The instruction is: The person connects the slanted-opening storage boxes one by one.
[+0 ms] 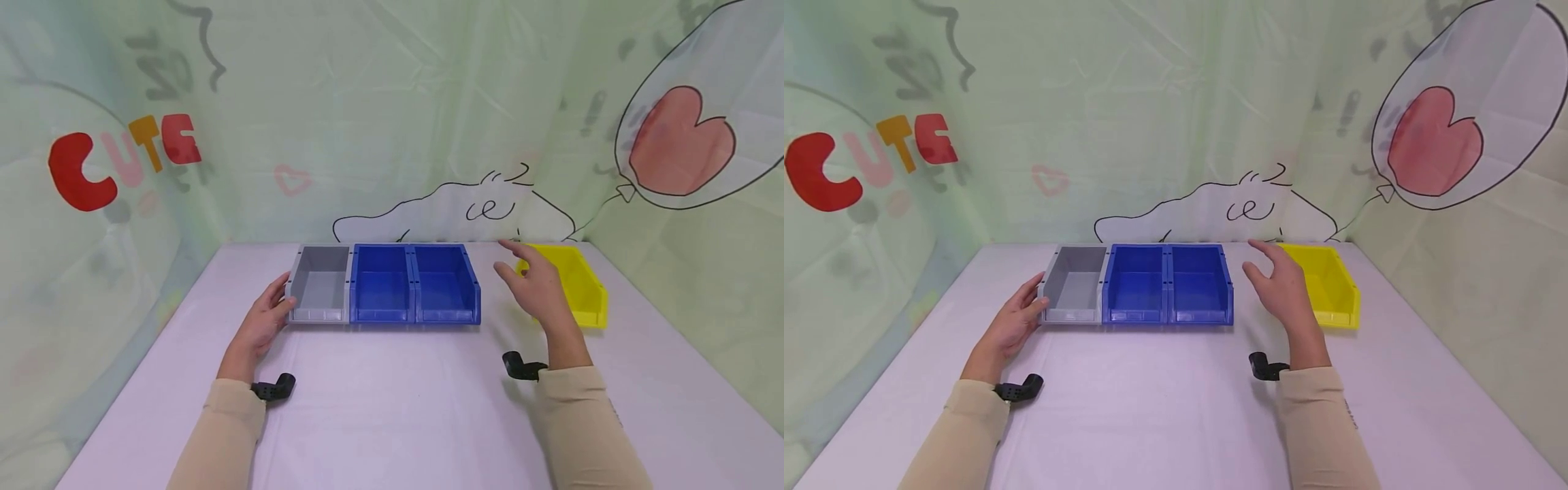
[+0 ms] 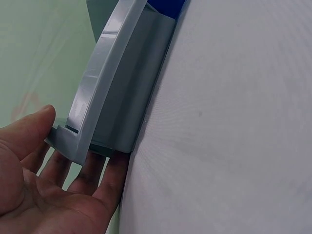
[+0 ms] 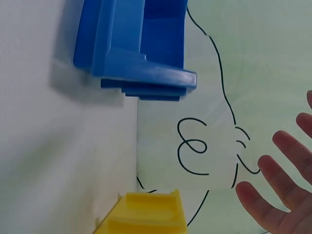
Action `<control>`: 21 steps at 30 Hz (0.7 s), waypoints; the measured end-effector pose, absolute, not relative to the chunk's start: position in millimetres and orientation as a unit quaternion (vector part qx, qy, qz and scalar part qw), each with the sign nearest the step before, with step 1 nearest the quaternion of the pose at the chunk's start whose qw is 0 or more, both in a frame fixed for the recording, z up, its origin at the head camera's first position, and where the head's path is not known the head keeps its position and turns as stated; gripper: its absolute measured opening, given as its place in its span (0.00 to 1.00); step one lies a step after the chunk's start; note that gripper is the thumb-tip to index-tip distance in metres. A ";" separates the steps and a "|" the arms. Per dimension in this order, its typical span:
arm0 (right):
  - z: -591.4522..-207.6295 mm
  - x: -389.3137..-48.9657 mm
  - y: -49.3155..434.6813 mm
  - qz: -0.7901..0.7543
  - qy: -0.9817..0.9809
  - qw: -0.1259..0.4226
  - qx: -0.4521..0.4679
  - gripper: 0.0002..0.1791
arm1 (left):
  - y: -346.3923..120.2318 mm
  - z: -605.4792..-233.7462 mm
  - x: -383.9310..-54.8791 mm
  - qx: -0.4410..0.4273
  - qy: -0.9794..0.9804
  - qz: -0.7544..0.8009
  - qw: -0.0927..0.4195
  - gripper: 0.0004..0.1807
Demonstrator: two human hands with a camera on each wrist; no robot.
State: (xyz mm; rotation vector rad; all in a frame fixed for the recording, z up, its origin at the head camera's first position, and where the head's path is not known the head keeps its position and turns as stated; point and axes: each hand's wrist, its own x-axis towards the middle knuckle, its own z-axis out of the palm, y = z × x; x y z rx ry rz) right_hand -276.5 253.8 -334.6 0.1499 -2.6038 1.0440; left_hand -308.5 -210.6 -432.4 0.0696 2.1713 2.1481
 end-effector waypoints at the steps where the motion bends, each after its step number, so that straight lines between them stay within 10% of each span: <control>1: -334.6 -276.9 255.9 0.367 -0.914 0.165 0.051 0.29 | -210.8 -432.2 -308.3 0.022 0.711 0.702 0.043 0.37; 21: -335.5 -275.2 296.0 0.343 -0.924 0.170 -0.005 0.31 | -210.5 -431.6 -308.3 0.025 0.712 0.701 0.044 0.37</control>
